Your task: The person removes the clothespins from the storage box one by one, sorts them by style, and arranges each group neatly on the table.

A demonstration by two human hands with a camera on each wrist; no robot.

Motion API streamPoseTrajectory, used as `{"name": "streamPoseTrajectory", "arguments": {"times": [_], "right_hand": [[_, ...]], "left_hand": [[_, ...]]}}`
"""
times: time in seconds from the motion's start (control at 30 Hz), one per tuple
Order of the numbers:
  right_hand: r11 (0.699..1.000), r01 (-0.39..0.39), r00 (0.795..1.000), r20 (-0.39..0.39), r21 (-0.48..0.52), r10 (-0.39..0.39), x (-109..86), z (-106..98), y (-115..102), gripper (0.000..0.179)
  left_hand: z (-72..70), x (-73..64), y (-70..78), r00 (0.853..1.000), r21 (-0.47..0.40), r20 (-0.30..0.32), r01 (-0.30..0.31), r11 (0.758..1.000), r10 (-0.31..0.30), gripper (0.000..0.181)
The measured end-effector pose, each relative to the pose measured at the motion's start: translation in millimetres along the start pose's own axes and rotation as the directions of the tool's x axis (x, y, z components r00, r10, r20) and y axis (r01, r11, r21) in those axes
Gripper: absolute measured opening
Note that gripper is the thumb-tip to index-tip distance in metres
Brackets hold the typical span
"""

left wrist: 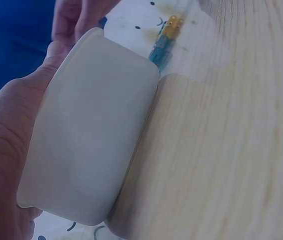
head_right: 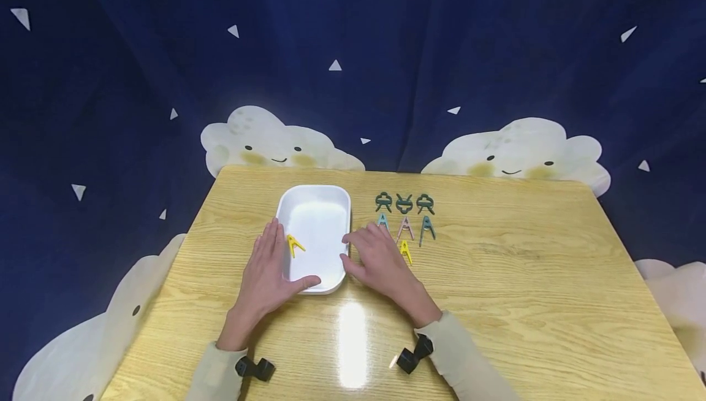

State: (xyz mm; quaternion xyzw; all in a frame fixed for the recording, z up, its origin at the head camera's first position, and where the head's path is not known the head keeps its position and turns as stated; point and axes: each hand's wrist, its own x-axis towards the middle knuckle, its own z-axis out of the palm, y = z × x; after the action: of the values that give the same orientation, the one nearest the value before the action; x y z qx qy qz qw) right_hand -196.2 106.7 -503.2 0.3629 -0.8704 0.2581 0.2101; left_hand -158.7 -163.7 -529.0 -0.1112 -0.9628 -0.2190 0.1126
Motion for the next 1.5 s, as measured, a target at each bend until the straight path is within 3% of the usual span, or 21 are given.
{"name": "streamPoseTrajectory", "arguments": {"times": [0.27,0.47,0.6,0.77,0.97,1.03,1.1,1.2,1.27,1.4,1.5], "right_hand": [[0.999,0.043,0.991,0.128,0.013,-0.045,32.2,21,-22,0.02],[1.0,0.022,0.966,0.258,-0.013,-0.018,54.7,35,-34,0.027],[0.999,-0.019,0.93,0.366,-0.035,0.031,64.9,43,-38,0.036],[0.996,-0.048,0.868,0.491,-0.069,0.075,72.2,54,-41,0.046],[0.991,-0.045,0.801,0.588,-0.122,0.109,74.8,63,-41,0.056],[0.99,-0.038,0.789,0.604,-0.139,0.115,74.2,65,-40,0.052],[0.989,-0.035,0.793,0.599,-0.141,0.113,74.0,66,-39,0.044],[0.991,-0.028,0.824,0.558,-0.132,0.097,74.0,68,-38,0.033],[0.99,-0.016,0.839,0.537,-0.139,0.089,73.7,69,-39,0.036],[0.983,0.021,0.835,0.544,-0.183,0.083,71.3,69,-41,0.051],[0.981,0.028,0.828,0.555,-0.194,0.086,70.4,69,-42,0.048]], "left_hand": [[-2.7,-0.9,-1.7,1.0,0.014,0.017,0.01,1.0,-0.011,0.145],[-2.3,-1.0,-1.7,1.0,0.017,0.005,-0.012,1.0,0.012,0.143],[-1.8,-1.4,-1.4,1.0,0.032,0.007,-0.021,0.999,0.021,0.143],[-0.9,-1.9,-0.9,1.0,0.047,-0.001,-0.03,0.998,0.03,0.143],[-1.5,-1.8,-0.7,1.0,0.052,0.0,-0.025,0.998,0.025,0.145],[-1.9,-1.6,-0.7,1.0,0.052,0.009,-0.018,0.998,0.018,0.145],[-2.4,-1.5,-0.4,1.0,0.052,0.018,-0.013,0.999,0.012,0.144],[-2.7,-1.4,0.0,1.0,0.052,0.02,-0.009,0.999,0.008,0.144],[-2.7,-1.5,0.4,1.0,0.051,0.022,-0.009,0.999,0.008,0.144],[-2.2,-1.7,0.6,1.0,0.049,0.014,-0.013,0.999,0.012,0.144],[-1.8,-1.6,0.0,1.0,0.048,0.008,-0.015,0.999,0.014,0.144]]}}
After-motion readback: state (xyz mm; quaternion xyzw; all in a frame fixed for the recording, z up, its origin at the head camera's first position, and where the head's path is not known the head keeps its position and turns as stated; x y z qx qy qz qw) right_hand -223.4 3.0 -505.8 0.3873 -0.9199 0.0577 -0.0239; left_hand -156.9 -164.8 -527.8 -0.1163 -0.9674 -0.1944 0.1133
